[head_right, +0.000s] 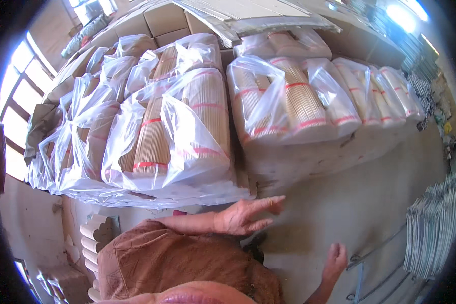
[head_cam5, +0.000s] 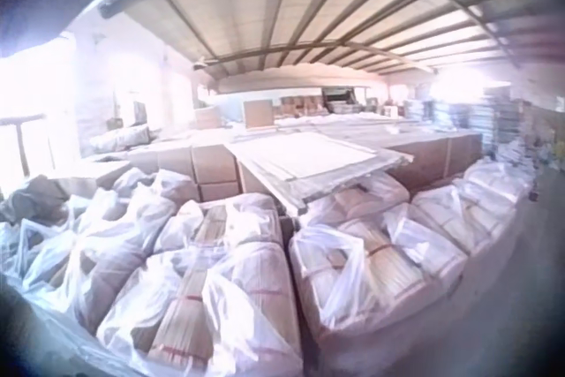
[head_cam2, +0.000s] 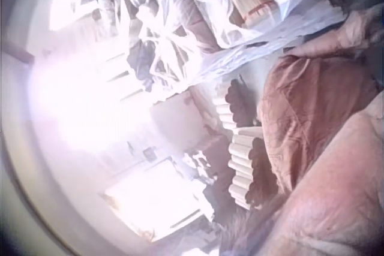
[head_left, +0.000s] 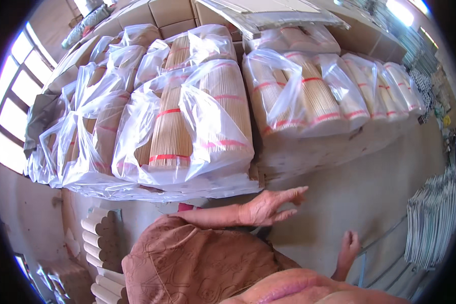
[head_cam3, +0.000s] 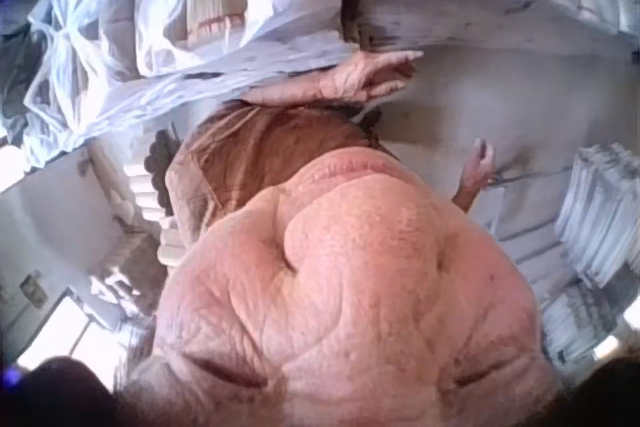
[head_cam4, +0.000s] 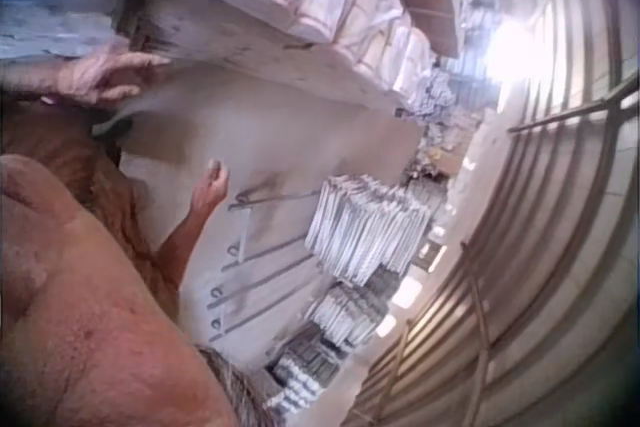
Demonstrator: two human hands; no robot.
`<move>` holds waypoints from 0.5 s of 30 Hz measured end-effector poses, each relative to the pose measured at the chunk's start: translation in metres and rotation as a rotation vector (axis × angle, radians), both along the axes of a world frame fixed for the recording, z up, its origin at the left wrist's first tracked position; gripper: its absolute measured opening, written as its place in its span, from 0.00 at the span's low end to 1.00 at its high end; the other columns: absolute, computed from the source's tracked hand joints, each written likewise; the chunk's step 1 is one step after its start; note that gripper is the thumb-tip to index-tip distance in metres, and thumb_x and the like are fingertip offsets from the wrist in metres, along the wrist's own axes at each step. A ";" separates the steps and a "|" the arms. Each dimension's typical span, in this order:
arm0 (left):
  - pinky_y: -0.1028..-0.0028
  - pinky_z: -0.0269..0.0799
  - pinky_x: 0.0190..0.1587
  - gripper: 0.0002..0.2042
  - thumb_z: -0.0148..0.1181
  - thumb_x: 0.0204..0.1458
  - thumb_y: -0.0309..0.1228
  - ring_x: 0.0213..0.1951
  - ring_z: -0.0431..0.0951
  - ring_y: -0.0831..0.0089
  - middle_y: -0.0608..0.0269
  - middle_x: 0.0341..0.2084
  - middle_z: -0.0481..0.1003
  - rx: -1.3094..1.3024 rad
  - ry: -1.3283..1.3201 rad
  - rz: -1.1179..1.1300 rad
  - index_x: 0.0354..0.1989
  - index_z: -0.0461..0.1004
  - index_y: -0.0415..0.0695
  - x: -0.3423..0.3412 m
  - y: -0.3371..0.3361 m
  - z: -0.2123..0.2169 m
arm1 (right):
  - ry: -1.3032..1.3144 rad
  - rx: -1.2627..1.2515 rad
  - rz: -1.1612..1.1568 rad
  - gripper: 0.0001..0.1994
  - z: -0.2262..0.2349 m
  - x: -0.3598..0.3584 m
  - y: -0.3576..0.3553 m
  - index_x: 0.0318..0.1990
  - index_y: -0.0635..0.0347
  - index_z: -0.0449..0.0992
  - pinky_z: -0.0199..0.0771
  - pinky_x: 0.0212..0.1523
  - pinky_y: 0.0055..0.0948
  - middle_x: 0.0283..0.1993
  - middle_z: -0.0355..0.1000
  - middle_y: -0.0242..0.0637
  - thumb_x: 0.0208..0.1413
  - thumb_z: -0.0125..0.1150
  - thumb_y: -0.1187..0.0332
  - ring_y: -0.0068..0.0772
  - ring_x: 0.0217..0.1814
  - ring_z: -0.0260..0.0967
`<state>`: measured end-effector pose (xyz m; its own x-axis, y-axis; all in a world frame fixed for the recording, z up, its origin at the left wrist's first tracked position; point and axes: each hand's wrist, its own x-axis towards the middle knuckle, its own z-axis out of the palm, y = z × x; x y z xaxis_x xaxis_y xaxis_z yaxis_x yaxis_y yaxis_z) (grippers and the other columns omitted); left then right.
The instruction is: The person aligns and secures bundles of sticks using rubber bands and ribbons, retrieves additional sticks from a stack, and inserts them into a bundle by hand.
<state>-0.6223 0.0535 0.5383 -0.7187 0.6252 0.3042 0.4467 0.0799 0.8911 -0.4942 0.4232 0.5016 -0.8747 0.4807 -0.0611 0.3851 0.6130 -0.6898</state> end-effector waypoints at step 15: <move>0.58 0.67 0.60 0.35 0.63 0.54 0.38 0.52 0.78 0.54 0.42 0.55 0.72 0.796 -0.621 -0.029 0.67 0.59 0.31 0.059 -0.079 0.090 | 0.577 0.245 0.671 0.24 0.223 -0.288 -0.100 0.61 0.66 0.68 0.69 0.58 0.37 0.55 0.73 0.51 0.60 0.60 0.63 0.44 0.59 0.72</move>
<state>-0.5630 -0.0255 0.6281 -0.8795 0.4231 0.2178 -0.1218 -0.6426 0.7565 -0.7824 0.3234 0.7249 -0.8383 -0.1974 0.5082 -0.4683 0.7381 -0.4857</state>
